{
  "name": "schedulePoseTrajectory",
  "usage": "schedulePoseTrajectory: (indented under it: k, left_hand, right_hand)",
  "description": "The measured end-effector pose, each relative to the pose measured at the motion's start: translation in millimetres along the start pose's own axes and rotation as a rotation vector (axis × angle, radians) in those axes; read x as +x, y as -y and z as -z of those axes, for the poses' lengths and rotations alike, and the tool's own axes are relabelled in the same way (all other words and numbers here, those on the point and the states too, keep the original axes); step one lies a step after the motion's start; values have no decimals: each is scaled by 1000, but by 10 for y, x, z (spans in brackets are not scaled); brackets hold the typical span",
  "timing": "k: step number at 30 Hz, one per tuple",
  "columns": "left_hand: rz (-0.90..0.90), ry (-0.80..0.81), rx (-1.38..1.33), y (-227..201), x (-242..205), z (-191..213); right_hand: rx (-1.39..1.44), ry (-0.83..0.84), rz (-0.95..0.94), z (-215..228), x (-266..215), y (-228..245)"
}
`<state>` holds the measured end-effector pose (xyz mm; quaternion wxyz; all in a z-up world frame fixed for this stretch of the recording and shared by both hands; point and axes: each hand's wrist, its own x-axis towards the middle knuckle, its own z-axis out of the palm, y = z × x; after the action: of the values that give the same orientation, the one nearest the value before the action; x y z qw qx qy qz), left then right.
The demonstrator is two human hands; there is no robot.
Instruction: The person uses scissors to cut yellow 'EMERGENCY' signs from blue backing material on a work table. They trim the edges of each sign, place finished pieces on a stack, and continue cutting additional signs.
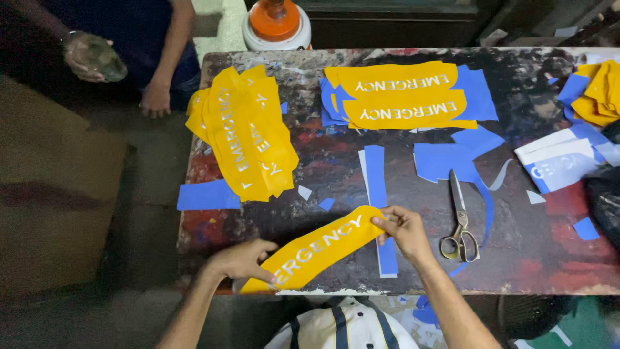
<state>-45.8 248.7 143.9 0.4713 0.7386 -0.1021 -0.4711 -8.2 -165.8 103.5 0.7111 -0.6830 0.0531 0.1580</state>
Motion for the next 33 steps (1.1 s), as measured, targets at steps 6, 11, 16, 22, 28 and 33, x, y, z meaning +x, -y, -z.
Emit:
schedulePoseTrajectory:
  k: [6, 11, 16, 22, 28, 33]
  left_hand:
    - [52, -278, 106, 991, 171, 129]
    - [258, -712, 834, 640, 430, 21]
    - [-161, -794, 104, -107, 1259, -642]
    - [-160, -801, 145, -290, 2101, -1020]
    - [-284, -685, -200, 51, 2342, -1033]
    - [-303, -628, -315, 203, 2434, -1050]
  right_hand:
    - [-455, -255, 78, -219, -31, -180]
    - [-829, -404, 414, -503, -90, -362]
    - [-844, -304, 490, -670, -159, -496]
    - [-875, -152, 613, -687, -283, -533]
    - [-768, -411, 378, 17, -409, -360]
    - [-1174, -713, 202, 1127, -548, -298]
